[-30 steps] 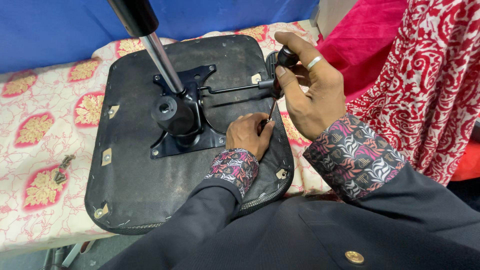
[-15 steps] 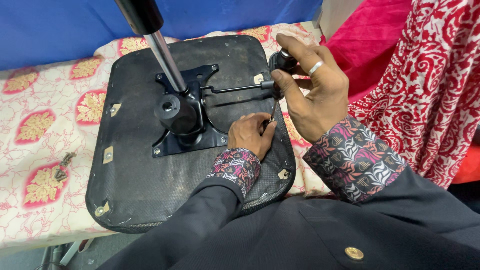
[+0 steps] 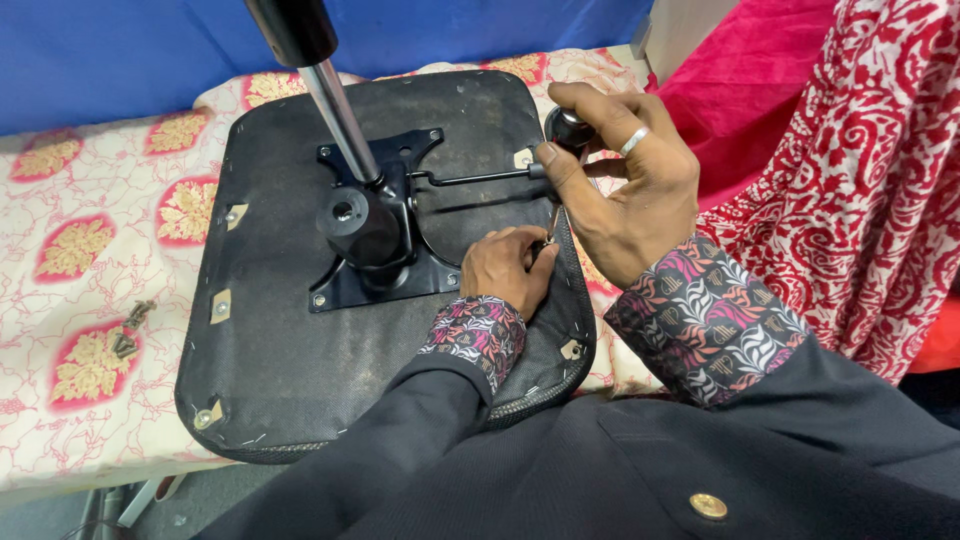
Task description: The person works on an office chair seat placed upside down on a bed, using a hex key and screwdrivers to loosen and tighten bolts that secure the tilt mechanism and foot pedal to the seat mounting plate. They pick up screws from the bed, position the hardware, and drive the fasteners in by hand.
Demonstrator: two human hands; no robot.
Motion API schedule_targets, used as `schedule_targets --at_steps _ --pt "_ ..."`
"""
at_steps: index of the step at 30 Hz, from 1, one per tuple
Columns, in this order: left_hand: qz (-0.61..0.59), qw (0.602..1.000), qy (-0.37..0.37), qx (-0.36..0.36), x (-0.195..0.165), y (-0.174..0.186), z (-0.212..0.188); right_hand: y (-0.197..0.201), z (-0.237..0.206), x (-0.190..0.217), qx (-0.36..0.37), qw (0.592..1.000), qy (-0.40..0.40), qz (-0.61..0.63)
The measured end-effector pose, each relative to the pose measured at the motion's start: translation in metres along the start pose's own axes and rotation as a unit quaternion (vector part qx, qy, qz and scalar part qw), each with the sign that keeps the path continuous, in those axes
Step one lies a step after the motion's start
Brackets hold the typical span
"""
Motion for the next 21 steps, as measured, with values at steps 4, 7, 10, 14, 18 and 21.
schedule_targets --at_steps 4,7,10,14,18,21 --pt "-0.001 1.0 -0.003 -0.001 0.0 0.0 0.0 0.0 0.0 -0.002 -0.011 1.0 0.001 0.005" --pt "0.003 1.0 -0.008 -0.001 0.001 0.001 -0.001 0.0 -0.001 -0.005 -0.011 0.998 -0.036 0.052" --pt "0.007 1.0 -0.012 0.001 0.001 0.001 -0.001 0.001 -0.002 -0.005 -0.006 0.992 -0.087 0.094" --pt "0.006 1.0 -0.007 0.001 0.001 0.001 0.0 0.007 0.0 0.011 -0.025 0.999 0.036 -0.023" --pt "0.006 1.0 0.0 0.004 0.002 0.0 0.0 0.004 0.001 0.009 -0.016 0.999 -0.003 0.03" --pt "0.008 1.0 0.002 0.001 0.002 0.0 0.0 0.003 0.0 0.004 -0.006 0.996 -0.035 0.079"
Point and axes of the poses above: each hand's wrist, its own z-axis towards the middle knuckle, its own y-axis out of the back of the hand, x = y × z, the point moved 4 cm from there along z, towards the middle knuckle, and after that the axes turned 1 degree about y, right-handed, at the moved point
